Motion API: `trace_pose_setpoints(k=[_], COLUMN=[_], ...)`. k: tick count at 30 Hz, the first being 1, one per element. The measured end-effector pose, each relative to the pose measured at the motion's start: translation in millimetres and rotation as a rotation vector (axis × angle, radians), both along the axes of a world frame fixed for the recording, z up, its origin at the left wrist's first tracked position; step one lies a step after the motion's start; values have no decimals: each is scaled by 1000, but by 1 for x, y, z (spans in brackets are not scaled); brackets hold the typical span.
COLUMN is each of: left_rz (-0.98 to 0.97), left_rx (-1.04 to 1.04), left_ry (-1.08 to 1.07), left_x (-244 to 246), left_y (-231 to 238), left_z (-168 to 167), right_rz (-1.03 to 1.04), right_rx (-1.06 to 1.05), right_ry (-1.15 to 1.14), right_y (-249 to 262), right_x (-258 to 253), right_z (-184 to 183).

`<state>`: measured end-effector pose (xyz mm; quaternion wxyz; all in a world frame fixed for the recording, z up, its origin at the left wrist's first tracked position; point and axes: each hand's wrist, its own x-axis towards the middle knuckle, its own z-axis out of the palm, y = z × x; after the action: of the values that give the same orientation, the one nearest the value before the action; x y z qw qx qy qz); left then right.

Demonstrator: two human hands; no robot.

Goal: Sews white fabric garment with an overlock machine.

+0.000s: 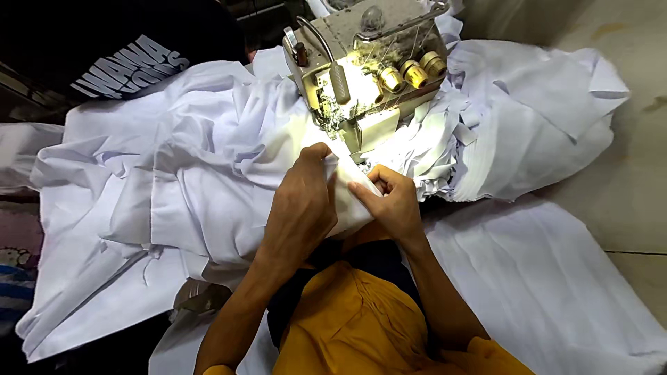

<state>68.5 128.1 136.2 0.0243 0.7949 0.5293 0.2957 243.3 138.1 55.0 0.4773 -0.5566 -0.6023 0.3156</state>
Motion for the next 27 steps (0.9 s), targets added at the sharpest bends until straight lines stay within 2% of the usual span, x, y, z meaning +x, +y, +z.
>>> trace_pose_setpoints(k=[2,4,6,9,11,13,14,17,19,22,24,27], left_rz=[21,33,56,-57,-284,-435,-386,149,406,481,514,707], left_rx=[51,107,204,245,57,-193,-209,-72,-62,49,119,193], left_ry=[30,24,8,-57,-113,-135,-177,-150,-80,-62,-38,-103], left_x=[0,-3,-5,-5,-12,-39,-59,-146,-196,-221,-237,-282], left_y=[-3,-7,-10,-13,-20,-30,-36,-62,-76,-91,-95,-92], left_z=[3,5,7,4,-4,-13,-17,-37,-63,-84,-72,-37], right_rz=[-145,-162,-34,373,507,493,471,465,493,489,470,450], right_rx=[134,189,133,-89,-171,-250,-284,-358,-356,-309,-287,-253], right_ry=[-229,-255,-128,189,310,435,503,608,597,575,561,460], right_y=[-6,-13,-17,-11,-1,8,12,19,22,31,35,37], right_x=[0,2,10,26,27,24,23,23,24,26,28,28], right_z=[3,8,16,20,11,0,-4,-9,-8,-10,-10,-5])
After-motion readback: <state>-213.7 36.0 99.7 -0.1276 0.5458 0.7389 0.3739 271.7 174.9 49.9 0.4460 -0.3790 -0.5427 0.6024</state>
